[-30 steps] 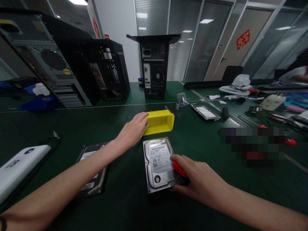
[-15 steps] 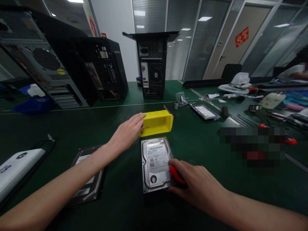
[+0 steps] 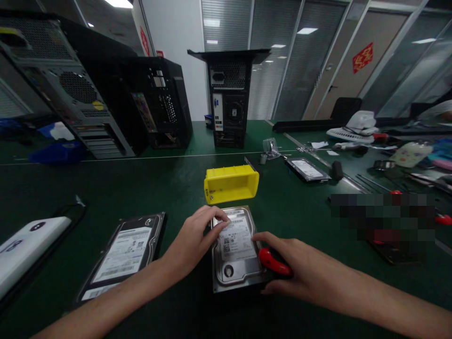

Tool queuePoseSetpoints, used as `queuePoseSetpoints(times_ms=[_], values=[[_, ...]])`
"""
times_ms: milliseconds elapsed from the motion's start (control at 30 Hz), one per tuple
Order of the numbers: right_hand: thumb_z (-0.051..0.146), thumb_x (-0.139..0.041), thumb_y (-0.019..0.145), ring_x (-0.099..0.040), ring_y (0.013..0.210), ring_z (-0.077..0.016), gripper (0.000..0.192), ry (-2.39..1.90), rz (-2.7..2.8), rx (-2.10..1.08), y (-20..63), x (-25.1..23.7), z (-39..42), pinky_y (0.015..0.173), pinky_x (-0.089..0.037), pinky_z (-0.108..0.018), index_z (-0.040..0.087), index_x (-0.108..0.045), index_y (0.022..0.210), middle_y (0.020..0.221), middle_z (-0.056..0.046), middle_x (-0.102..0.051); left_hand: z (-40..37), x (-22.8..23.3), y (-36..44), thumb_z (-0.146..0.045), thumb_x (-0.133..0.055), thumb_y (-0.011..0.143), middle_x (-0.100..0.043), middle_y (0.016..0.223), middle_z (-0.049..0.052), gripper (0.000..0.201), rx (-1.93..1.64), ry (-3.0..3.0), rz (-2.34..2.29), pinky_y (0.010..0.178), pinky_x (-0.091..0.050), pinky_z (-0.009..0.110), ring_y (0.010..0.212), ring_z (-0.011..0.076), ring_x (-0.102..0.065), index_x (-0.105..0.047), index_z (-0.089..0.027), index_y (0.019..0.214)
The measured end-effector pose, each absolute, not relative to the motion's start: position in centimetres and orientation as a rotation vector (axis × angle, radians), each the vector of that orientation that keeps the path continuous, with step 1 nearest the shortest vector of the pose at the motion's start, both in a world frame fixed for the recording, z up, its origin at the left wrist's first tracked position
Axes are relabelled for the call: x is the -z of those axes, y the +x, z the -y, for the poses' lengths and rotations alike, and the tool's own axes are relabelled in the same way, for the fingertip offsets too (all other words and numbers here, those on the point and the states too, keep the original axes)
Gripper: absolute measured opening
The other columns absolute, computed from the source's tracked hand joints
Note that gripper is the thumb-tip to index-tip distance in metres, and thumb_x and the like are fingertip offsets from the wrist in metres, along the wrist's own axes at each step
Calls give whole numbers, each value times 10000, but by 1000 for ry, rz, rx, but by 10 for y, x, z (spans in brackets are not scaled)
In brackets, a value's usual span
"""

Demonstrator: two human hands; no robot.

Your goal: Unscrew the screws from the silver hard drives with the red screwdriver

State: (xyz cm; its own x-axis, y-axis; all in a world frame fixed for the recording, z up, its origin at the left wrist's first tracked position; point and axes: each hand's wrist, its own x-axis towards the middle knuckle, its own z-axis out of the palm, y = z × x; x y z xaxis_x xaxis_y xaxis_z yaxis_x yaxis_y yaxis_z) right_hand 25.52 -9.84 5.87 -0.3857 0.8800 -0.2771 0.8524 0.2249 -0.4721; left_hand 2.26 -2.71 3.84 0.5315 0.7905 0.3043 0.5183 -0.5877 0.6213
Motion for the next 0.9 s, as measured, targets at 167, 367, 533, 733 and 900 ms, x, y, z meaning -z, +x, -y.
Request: queuePoseSetpoints(times_ms=[167,367,533,733,900], values=[[405,-627,735,-615,708,-131,423,-1470,2186,-846,269,-116,77,622,-521,-251,289,-528,1130,891,-8,-613,17,-26,29,-300,-477,877,-646,943,38,165,-961,1860,-1182,801,-467,306,908,182,-593,-595,-188,899],[258,-583,765,-426,390,-49,100,-808,1590,-977,245,-169,39,307,-327,-151,218,-499,804,591,64,-452,13,-20,40,-291,-492,853,-646,1025,73,182,-964,1455,-1278,793,-483,296,958,194,-599,-599,-159,917],[155,-327,853,-390,475,-9,145,-563,1398,-1097,219,-190,12,397,-319,-119,160,-423,745,633,50,-391,17,-20,44,-308,-473,863,-670,982,63,226,-960,1188,-1289,685,-500,259,840,166,-633,-591,-161,989],[156,-437,801,-350,443,-14,58,-480,1349,-1184,207,-181,-23,356,-248,-120,186,-425,850,655,58,-393,20,-14,45,-335,-468,864,-678,1007,80,212,-998,1172,-1273,630,-515,270,766,166,-648,-567,-168,949],[196,-533,756,-387,466,-33,146,-546,1432,-1240,197,-157,-36,368,-275,-140,182,-459,882,671,39,-415,23,-1,35,-321,-469,869,-593,1208,85,162,-1075,1280,-1218,854,-488,296,1033,179,-598,-541,-176,884]])
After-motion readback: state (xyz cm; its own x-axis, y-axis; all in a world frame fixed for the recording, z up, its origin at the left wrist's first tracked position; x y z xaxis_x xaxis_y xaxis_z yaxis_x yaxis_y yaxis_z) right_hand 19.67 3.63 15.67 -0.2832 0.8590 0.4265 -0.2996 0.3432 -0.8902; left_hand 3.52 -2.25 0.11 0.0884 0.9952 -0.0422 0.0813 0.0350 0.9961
